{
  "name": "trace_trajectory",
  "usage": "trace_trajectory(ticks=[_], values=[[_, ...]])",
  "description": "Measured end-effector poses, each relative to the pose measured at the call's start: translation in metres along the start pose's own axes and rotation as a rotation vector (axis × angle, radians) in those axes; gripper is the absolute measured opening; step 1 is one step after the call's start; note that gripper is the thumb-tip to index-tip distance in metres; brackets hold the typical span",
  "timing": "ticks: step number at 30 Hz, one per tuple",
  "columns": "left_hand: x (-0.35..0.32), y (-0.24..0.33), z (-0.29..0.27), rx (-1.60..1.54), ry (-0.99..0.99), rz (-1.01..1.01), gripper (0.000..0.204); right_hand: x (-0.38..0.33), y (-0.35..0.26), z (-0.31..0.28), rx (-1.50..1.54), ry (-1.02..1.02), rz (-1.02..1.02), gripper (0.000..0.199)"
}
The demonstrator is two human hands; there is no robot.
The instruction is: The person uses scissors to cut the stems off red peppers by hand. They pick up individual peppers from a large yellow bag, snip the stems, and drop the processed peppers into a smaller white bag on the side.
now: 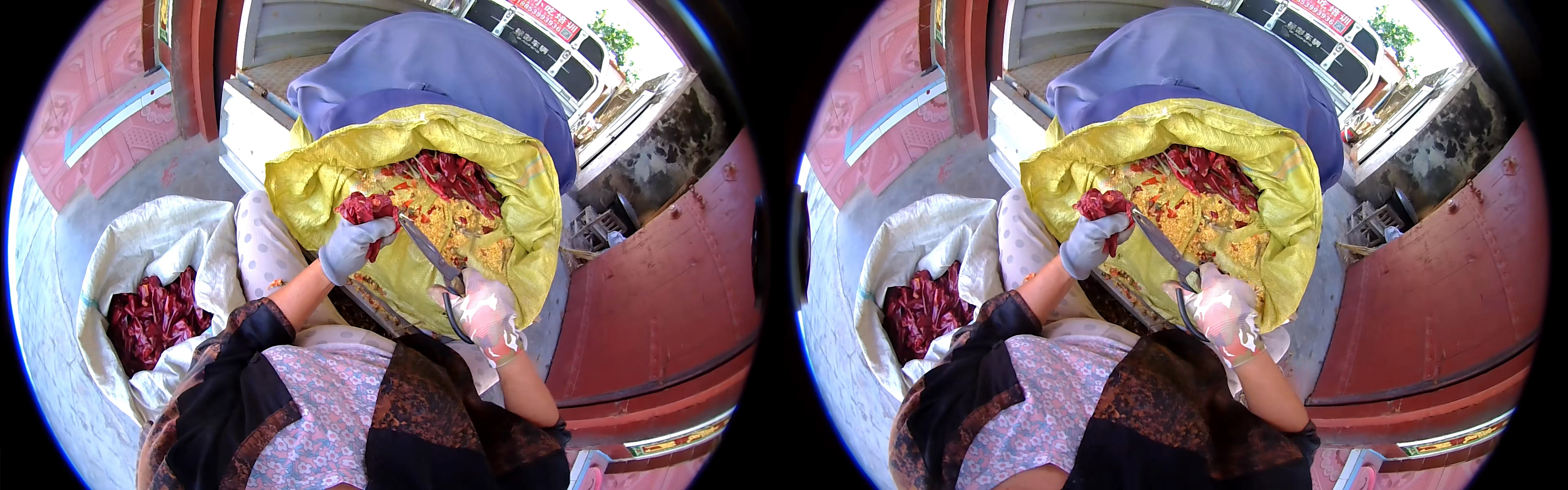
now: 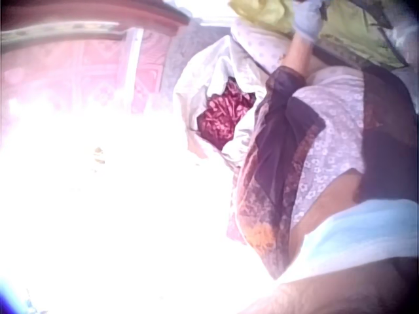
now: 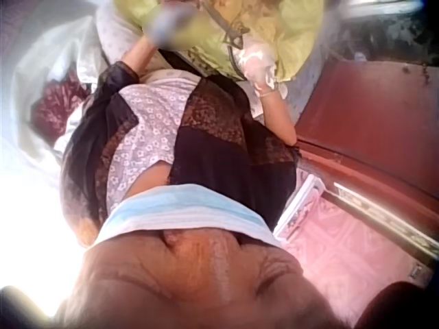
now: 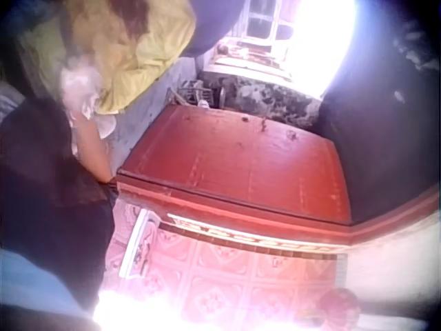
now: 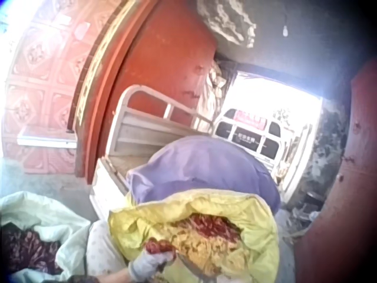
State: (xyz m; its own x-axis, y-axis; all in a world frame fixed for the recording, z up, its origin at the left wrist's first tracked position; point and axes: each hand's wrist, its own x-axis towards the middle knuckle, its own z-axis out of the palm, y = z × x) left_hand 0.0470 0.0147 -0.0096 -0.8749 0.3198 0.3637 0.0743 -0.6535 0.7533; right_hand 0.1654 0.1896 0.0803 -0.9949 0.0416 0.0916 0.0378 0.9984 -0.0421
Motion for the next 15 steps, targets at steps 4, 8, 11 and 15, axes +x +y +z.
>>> trace_trajectory(ticks=[4, 8, 11, 15], values=[[0.0, -0.007, 0.005, -0.174, 0.054, -0.048, 0.006, 0.001, 0.017, 0.042, 0.339, -0.006, -0.057, 0.039], [0.001, -0.01, -0.004, -0.317, -0.157, -0.113, 0.023, 0.006, 0.024, 0.073, 0.855, -0.077, -0.158, 0.037], [0.0, -0.013, -0.003, -0.501, -0.268, -0.179, 0.027, 0.004, 0.028, 0.076, 1.314, -0.391, 0.057, 0.027], [-0.002, -0.014, 0.003, -0.691, -0.324, -0.272, 0.028, 0.003, 0.032, 0.086, 1.571, -0.414, 0.044, 0.022]])
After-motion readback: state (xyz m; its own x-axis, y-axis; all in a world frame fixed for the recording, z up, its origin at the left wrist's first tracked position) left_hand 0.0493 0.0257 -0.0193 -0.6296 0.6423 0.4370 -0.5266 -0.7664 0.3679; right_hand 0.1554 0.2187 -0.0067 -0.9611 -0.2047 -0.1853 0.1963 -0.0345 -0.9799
